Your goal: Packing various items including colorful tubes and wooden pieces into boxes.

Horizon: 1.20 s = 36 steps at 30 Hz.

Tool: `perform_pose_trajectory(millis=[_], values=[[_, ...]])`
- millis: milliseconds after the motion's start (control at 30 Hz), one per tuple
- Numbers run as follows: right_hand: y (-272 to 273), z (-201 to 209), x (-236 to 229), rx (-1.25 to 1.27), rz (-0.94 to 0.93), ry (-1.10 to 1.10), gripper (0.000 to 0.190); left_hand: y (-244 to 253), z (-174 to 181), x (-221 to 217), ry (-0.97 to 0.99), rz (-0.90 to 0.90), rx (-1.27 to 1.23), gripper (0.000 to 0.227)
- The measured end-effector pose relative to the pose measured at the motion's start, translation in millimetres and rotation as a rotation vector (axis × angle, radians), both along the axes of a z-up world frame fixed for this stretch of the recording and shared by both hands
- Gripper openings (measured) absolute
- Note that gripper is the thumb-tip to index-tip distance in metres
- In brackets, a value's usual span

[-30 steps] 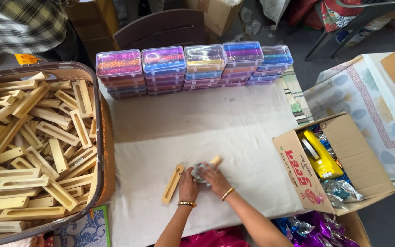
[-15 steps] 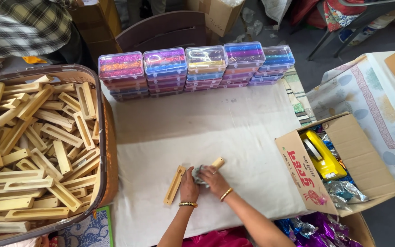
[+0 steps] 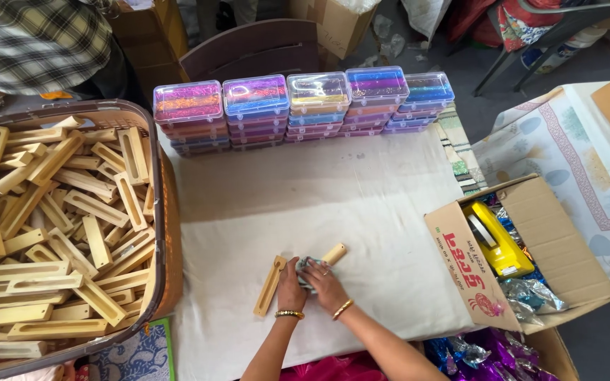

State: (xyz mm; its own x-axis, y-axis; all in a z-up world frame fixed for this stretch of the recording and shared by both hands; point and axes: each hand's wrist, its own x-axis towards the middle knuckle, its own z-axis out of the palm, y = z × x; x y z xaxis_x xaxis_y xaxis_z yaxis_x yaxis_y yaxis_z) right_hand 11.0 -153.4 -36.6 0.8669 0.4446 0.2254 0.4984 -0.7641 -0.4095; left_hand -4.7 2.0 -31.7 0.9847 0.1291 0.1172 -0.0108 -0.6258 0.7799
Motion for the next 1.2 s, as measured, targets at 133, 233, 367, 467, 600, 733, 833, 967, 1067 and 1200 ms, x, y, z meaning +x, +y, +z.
perform_pose_trajectory(millis=[133,233,367,467,600,733,833,967,1067,1200], values=[[-51.4,-0.6,31.5,0.127,0.018,0.006,0.047,-1.2,20.8,3.1,0.296,-0.025,-0.062,0.071],[-73.6,-0.2,51.7,0.06,-0.119,0.013,0.048,0.8,26.1,3.0,0.341,-0.021,-0.068,0.072],[-40.8,-19.7,39.9,-0.022,-0.108,-0.074,0.047,-0.3,35.3,6.1,0.387,-0.02,-0.1,0.072],[4.9,-4.2,-3.5,-0.022,-0.031,-0.058,0.051,-0.6,-9.7,2.5,0.215,-0.018,-0.016,0.07],[-7.3,13.6,-11.1,0.016,-0.005,-0.024,0.057,-0.6,8.8,2.1,0.185,-0.04,0.017,0.068],[-68.8,-16.4,28.8,0.025,-0.101,-0.037,0.061,0.3,31.8,4.6,0.247,-0.067,-0.035,0.053],[-78.0,-30.3,45.1,0.051,-0.259,0.025,0.058,0.5,19.3,2.9,0.204,-0.071,-0.057,0.034],[-29.8,-36.2,22.5,0.023,-0.197,0.006,0.037,1.3,18.7,4.1,0.148,-0.072,-0.036,0.02],[6.5,-6.1,-12.7,0.014,-0.032,-0.125,0.039,6.2,-3.8,4.6,0.123,-0.079,0.007,0.02],[-29.9,6.3,12.3,-0.02,0.041,-0.122,0.049,4.7,15.4,4.6,0.141,-0.104,-0.029,0.022]])
